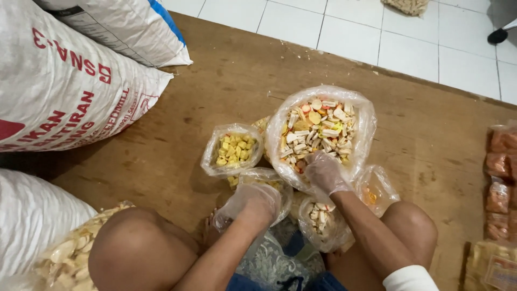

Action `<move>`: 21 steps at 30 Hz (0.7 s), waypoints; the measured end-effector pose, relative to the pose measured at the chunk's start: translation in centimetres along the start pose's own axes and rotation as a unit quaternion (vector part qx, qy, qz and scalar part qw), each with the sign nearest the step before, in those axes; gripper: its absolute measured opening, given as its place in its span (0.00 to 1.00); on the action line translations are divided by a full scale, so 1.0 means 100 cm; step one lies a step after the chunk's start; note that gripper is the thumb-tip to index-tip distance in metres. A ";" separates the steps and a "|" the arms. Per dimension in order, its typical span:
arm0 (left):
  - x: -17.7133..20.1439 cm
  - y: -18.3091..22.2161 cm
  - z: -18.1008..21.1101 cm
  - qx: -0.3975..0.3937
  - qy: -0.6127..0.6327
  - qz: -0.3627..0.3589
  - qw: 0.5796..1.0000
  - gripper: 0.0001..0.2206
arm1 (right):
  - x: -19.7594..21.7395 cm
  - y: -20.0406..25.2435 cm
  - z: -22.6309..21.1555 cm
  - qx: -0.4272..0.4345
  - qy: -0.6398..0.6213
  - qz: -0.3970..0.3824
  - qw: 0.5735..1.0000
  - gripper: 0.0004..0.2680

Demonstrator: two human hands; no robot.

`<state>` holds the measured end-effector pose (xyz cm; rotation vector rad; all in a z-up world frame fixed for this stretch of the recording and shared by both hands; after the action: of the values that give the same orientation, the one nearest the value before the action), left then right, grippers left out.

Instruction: The person sits on the floor and sorts mixed snack pieces from a large plastic bag into smaller plastic bags using gloved hands. They repeatedly scoop and distribute the snacks into multiple smaller bags arranged around the main bag.

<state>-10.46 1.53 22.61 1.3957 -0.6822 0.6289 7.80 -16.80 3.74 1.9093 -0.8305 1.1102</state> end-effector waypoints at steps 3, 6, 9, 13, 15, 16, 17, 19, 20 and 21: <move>-0.016 -0.036 0.019 0.018 -0.042 0.055 0.997 0.11 | 0.010 0.014 0.006 0.200 0.197 0.074 0.957 0.07; -0.057 -0.079 0.027 0.010 -0.049 0.059 0.997 0.13 | 0.001 -0.004 0.002 0.201 0.275 0.065 0.938 0.08; -0.045 -0.090 0.046 -0.016 -0.053 0.066 0.996 0.15 | 0.011 -0.007 -0.003 0.108 0.165 0.016 0.980 0.07; -0.019 -0.060 0.048 -0.038 -0.086 0.081 0.992 0.16 | 0.043 0.017 -0.032 0.065 0.154 -0.012 0.986 0.08; 0.002 -0.028 0.047 -0.065 -0.138 0.103 0.983 0.17 | 0.016 0.007 0.000 0.031 0.044 -0.009 0.999 0.08; 0.002 -0.029 0.045 -0.067 -0.141 0.105 0.982 0.17 | 0.017 0.007 -0.002 0.028 0.044 -0.006 0.999 0.08; 0.002 -0.031 0.044 -0.074 -0.157 0.099 0.980 0.18 | 0.019 0.007 -0.005 0.033 0.076 -0.003 0.997 0.06; -0.002 -0.033 0.043 -0.080 -0.173 0.090 0.978 0.18 | 0.012 0.007 0.000 0.037 0.107 -0.003 0.994 0.05; -0.004 -0.036 0.042 -0.086 -0.197 0.079 0.973 0.19 | 0.006 0.002 0.008 0.032 0.089 -0.001 0.996 0.06; -0.006 -0.039 0.040 -0.091 -0.221 0.067 0.969 0.20 | 0.001 -0.003 0.016 0.028 0.071 0.002 0.997 0.07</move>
<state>-8.17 -2.76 19.84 1.3342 -1.1682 0.3477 8.69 -18.05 3.19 1.8508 -0.7317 1.2668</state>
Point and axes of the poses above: each hand's wrist, its own y-axis away from the middle knuckle, its own x-axis out of the back of the hand, z = x × y, the point moved 4 cm from there along -y, towards the middle knuckle, and after that the axes turned 9 degrees about -y, right-handed, at the moved point
